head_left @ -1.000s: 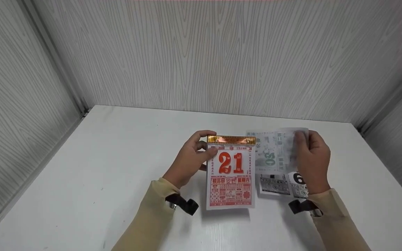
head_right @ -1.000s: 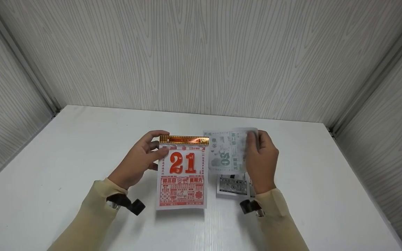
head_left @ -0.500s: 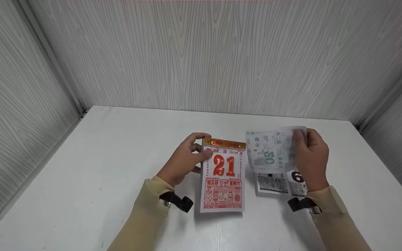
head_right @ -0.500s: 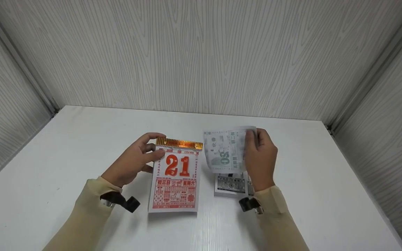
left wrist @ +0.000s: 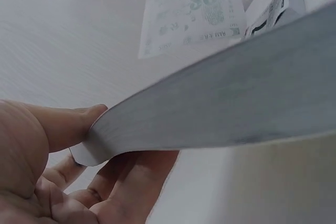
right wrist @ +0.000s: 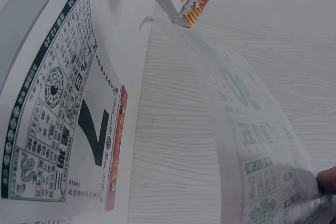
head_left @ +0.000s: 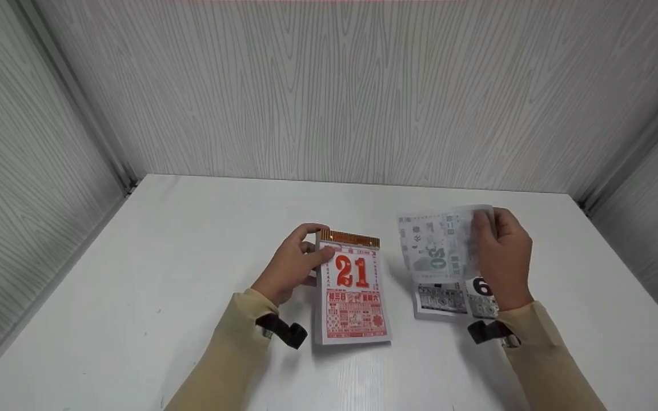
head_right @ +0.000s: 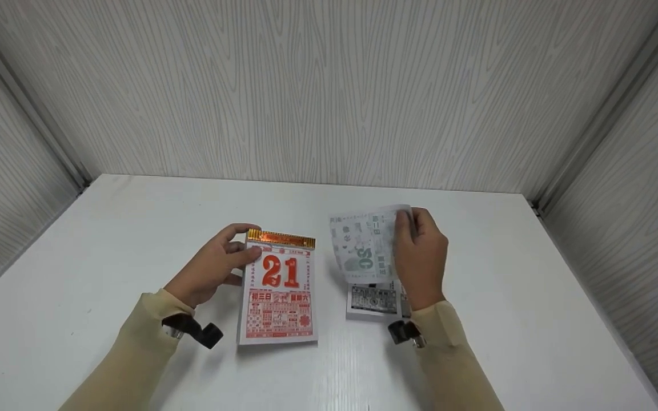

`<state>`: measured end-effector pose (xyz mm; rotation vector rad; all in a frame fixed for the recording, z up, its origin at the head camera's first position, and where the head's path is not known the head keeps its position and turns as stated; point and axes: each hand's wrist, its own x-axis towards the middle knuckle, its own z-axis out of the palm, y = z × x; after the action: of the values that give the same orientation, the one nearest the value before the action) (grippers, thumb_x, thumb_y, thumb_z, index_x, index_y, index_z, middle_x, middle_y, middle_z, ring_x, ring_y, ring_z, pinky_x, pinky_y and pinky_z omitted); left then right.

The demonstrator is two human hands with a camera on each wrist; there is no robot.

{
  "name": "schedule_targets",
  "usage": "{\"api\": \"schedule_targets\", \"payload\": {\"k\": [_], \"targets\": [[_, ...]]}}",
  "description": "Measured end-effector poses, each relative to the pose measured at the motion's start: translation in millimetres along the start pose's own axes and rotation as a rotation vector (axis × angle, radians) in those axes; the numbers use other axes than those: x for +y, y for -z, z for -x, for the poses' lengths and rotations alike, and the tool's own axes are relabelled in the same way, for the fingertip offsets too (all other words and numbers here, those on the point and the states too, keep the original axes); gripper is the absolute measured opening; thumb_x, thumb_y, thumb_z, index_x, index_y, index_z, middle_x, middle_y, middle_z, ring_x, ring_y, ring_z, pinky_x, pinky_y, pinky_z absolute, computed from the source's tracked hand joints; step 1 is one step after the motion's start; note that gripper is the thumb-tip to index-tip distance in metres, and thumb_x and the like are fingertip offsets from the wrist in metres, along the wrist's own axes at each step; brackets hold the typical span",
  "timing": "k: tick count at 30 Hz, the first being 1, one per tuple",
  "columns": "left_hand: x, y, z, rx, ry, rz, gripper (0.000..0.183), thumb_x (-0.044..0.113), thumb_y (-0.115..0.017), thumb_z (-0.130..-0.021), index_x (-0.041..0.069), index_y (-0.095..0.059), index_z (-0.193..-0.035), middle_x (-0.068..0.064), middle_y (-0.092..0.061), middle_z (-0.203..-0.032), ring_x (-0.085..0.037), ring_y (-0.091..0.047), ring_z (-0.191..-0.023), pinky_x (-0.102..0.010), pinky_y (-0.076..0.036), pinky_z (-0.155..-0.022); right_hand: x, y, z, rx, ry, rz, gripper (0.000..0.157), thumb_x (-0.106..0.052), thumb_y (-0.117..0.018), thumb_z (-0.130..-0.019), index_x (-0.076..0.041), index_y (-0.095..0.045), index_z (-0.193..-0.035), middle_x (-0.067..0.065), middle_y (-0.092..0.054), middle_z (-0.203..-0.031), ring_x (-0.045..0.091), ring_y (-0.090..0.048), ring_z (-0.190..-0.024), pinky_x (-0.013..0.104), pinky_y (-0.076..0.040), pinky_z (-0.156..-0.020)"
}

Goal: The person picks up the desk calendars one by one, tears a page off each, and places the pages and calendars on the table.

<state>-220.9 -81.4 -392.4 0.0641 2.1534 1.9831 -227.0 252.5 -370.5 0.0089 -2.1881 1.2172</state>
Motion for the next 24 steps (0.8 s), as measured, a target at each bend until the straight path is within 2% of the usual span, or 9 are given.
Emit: {"api": "schedule_targets", "payload": {"k": [3, 7, 11, 14, 18, 21, 24], "targets": [[-4.2, 3.1, -3.3, 0.051, 0.000, -0.047, 0.053, 0.018, -0.069, -0.101, 0.022, -0.048, -0.150, -0.016, -0.064, -0.111, -0.027, -0.073, -0.092, -0.039, -0.063, -0.070, 0.2, 0.4, 0.3, -0.001, -0.003, 0.000, 0.038, -0.036, -0.054, -0.108, -0.002, -0.069, -0.113, 0.009, -0.069, -0.090, 0.013, -0.057, -0.066, 0.016, -0.044, -0.055], [-7.4, 7.3, -7.1, 0.147, -0.011, -0.201, 0.059, 0.019, -0.068, -0.101, 0.021, -0.045, -0.156, -0.014, -0.065, -0.110, -0.024, -0.072, -0.091, -0.035, -0.062, -0.070, -0.5, 0.7, 0.1, -0.004, 0.000, -0.010, 0.037, -0.035, -0.055, -0.108, -0.002, -0.070, -0.113, 0.009, -0.070, -0.090, 0.013, -0.058, -0.066, 0.016, -0.045, -0.055], [-7.0, 12.3, -9.4, 0.211, 0.018, -0.322, 0.076, 0.021, -0.072, -0.097, 0.019, -0.032, -0.161, -0.014, -0.066, -0.118, -0.024, -0.071, -0.096, -0.039, -0.059, -0.082, -2.5, 0.9, -0.3, -0.006, 0.007, -0.015, 0.037, -0.034, -0.055, -0.108, -0.001, -0.070, -0.113, 0.010, -0.070, -0.091, 0.013, -0.058, -0.068, 0.015, -0.045, -0.056], [-6.0, 15.4, -10.0, 0.208, 0.054, -0.361, 0.088, 0.021, -0.076, -0.093, 0.018, -0.022, -0.162, -0.017, -0.063, -0.126, -0.028, -0.070, -0.104, -0.046, -0.056, -0.093, -4.2, 1.1, -0.3, -0.011, 0.006, -0.015, 0.036, -0.034, -0.055, -0.108, -0.001, -0.070, -0.114, 0.011, -0.071, -0.091, 0.013, -0.059, -0.069, 0.015, -0.045, -0.057], [-6.6, 17.3, -12.5, 0.182, 0.092, -0.432, 0.098, 0.022, -0.079, -0.089, 0.017, -0.015, -0.164, -0.020, -0.056, -0.141, -0.033, -0.061, -0.120, -0.052, -0.048, -0.105, -4.8, 1.5, -0.5, -0.004, 0.008, -0.009, 0.035, -0.033, -0.055, -0.108, -0.001, -0.070, -0.112, 0.010, -0.070, -0.090, 0.013, -0.057, -0.068, 0.015, -0.044, -0.057], [-10.0, 18.4, -15.8, 0.175, 0.094, -0.494, 0.104, 0.025, -0.081, -0.087, 0.015, -0.014, -0.165, -0.023, -0.043, -0.152, -0.036, -0.051, -0.127, -0.054, -0.044, -0.109, -4.6, 1.7, -0.9, -0.001, 0.014, -0.015, 0.033, -0.031, -0.055, -0.108, -0.002, -0.070, -0.111, 0.010, -0.070, -0.087, 0.012, -0.057, -0.066, 0.016, -0.044, -0.056], [-14.4, 20.3, -17.4, 0.178, 0.071, -0.553, 0.103, 0.027, -0.082, -0.085, 0.012, -0.018, -0.165, -0.023, -0.033, -0.156, -0.038, -0.043, -0.128, -0.053, -0.044, -0.107, -4.6, 1.7, -0.9, -0.011, 0.014, -0.019, 0.032, -0.029, -0.054, -0.108, -0.002, -0.070, -0.111, 0.011, -0.071, -0.087, 0.012, -0.059, -0.064, 0.016, -0.045, -0.055]]}}
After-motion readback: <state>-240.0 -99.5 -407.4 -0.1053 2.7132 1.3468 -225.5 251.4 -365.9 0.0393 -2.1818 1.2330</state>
